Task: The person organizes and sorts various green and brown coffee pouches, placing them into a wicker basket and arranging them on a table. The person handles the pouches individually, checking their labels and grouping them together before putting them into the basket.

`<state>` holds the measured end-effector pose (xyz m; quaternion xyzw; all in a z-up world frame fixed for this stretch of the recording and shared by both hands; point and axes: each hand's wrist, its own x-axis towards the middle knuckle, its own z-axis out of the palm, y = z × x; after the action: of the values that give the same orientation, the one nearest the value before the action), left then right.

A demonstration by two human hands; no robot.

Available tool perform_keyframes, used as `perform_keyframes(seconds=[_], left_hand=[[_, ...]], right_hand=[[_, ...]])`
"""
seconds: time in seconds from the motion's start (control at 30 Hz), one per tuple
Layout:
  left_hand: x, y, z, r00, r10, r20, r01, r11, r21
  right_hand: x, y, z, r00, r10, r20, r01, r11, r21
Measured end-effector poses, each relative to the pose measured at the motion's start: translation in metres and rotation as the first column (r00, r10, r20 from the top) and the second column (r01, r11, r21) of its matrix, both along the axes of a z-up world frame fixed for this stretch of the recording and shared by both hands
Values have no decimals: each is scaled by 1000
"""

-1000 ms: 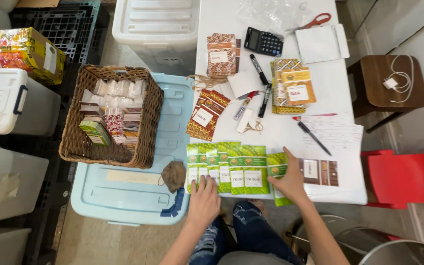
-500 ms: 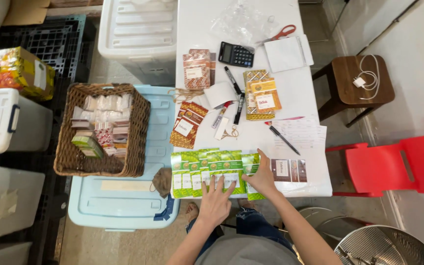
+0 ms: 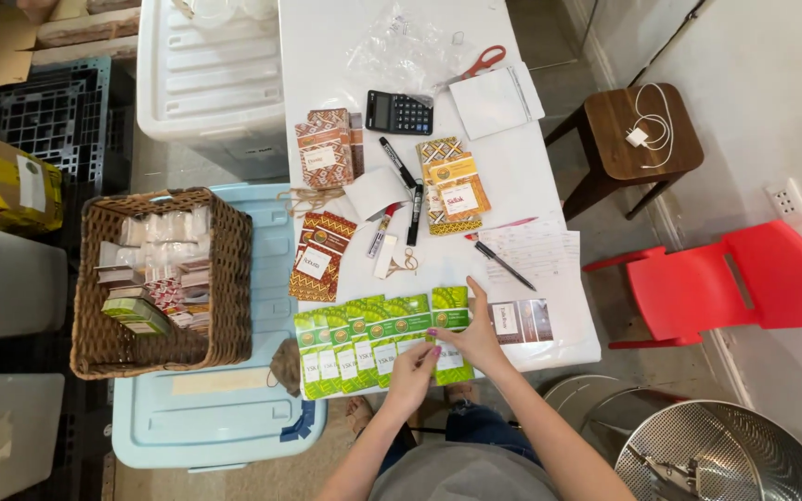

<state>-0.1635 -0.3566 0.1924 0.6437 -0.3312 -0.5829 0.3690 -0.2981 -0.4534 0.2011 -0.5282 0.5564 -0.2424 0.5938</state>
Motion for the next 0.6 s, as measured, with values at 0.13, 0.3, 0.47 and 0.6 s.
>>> perform_keyframes(seconds=[0.13, 0.3, 0.47, 0.6], left_hand=[[-6, 1, -8, 982, 188, -7, -185, 960, -209], [-11, 3, 6, 943, 309, -123, -331, 910, -249], [-18, -3, 14, 888, 442, -128, -460, 852, -251], [-21, -7, 16, 825, 514, -233, -552, 820, -147]], right_hand=[[-9, -2, -13, 982, -187, -40, 190, 978, 87], [-30, -9, -61, 815, -384, 434, 251, 909, 332], [-20, -9, -22, 854, -321, 410, 215, 934, 284], [-25, -16, -36, 833, -250, 493, 190, 967, 169]])
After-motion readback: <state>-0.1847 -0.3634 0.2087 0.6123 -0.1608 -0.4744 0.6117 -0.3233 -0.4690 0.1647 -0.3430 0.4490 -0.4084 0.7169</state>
